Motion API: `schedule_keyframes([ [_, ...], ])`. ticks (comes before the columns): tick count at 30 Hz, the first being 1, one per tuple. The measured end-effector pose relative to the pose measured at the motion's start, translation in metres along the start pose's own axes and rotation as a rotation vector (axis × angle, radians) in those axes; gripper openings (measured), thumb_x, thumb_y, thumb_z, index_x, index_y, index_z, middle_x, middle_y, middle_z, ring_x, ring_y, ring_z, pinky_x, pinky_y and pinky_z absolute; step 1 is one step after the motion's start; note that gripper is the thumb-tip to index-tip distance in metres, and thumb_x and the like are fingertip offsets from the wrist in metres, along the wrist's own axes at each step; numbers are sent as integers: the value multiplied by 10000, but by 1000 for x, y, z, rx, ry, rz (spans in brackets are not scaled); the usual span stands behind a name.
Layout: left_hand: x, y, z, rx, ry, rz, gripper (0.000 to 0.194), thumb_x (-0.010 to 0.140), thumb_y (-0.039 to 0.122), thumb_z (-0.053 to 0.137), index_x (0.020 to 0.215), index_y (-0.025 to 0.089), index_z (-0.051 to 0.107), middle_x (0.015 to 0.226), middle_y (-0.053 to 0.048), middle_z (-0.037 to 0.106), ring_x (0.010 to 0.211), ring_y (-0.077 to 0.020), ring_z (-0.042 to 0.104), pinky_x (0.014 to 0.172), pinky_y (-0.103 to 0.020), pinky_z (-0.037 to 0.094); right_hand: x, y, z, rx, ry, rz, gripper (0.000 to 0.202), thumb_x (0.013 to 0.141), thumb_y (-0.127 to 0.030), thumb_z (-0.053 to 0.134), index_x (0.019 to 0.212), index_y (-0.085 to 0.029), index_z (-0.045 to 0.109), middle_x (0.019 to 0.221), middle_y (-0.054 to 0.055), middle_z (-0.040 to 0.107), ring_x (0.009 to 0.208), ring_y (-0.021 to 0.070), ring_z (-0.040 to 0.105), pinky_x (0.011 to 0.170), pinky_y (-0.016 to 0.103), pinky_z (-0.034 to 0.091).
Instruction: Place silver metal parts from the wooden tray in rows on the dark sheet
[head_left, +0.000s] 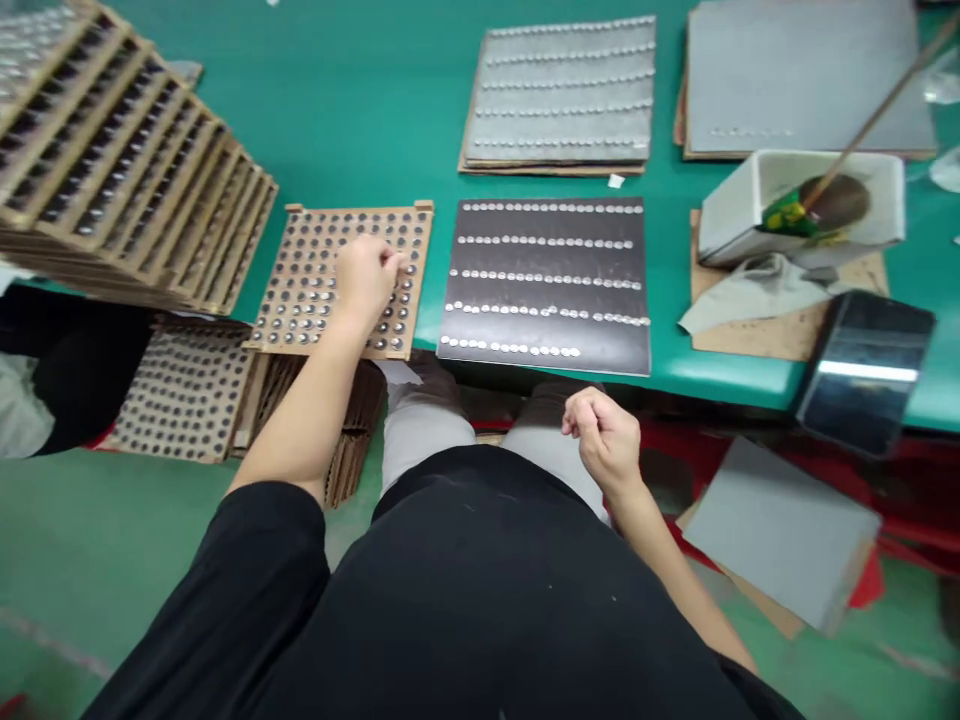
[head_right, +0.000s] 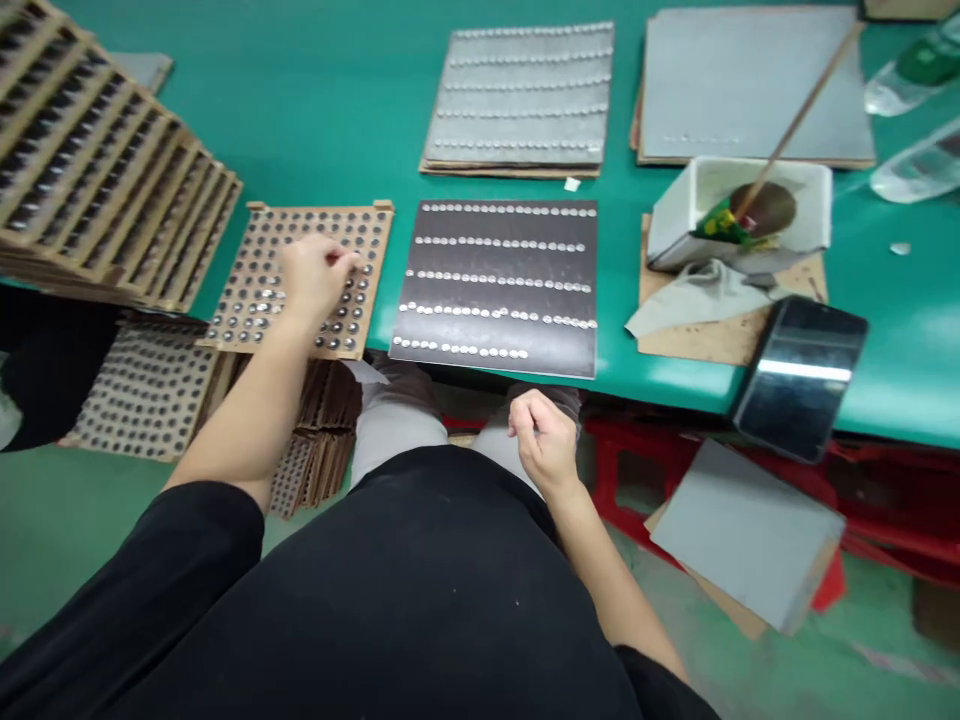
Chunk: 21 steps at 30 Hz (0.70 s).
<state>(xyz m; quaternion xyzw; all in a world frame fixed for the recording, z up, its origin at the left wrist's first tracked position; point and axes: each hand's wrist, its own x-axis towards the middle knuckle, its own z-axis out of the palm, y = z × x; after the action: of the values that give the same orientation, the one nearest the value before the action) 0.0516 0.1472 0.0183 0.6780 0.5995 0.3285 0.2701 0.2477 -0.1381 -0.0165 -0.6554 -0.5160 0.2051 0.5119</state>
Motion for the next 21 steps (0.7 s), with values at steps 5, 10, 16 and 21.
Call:
schedule_keyframes([
  [5,-62,21,-6,-220,68,281,239,741,244,780,562,193,629,564,31,528,579,-101,446,597,-287,330,24,8,-14,-138,166,-102,316,853,-376,641,572,-231,637,627,11,693,620,163,653,620,308,511],
  [10,-132,37,1,-368,-250,371,37,738,207,736,711,192,715,696,-17,650,639,-116,552,584,-264,419,49,19,-10,-359,200,16,90,767,-293,735,722,-218,713,698,6,687,583,127,567,595,286,463],
  [16,-170,42,22,-552,-498,108,180,725,241,735,591,157,648,599,-3,581,577,-97,506,550,-236,400,51,13,-6,-259,200,4,114,775,-204,684,671,-230,724,664,-10,676,578,119,551,575,286,440],
  [21,-181,52,37,-822,-745,-203,219,689,344,784,700,152,679,669,-7,589,542,-71,459,518,-220,379,32,-5,-2,131,164,-198,83,774,-196,724,760,-267,767,703,-16,740,609,126,653,566,275,524],
])
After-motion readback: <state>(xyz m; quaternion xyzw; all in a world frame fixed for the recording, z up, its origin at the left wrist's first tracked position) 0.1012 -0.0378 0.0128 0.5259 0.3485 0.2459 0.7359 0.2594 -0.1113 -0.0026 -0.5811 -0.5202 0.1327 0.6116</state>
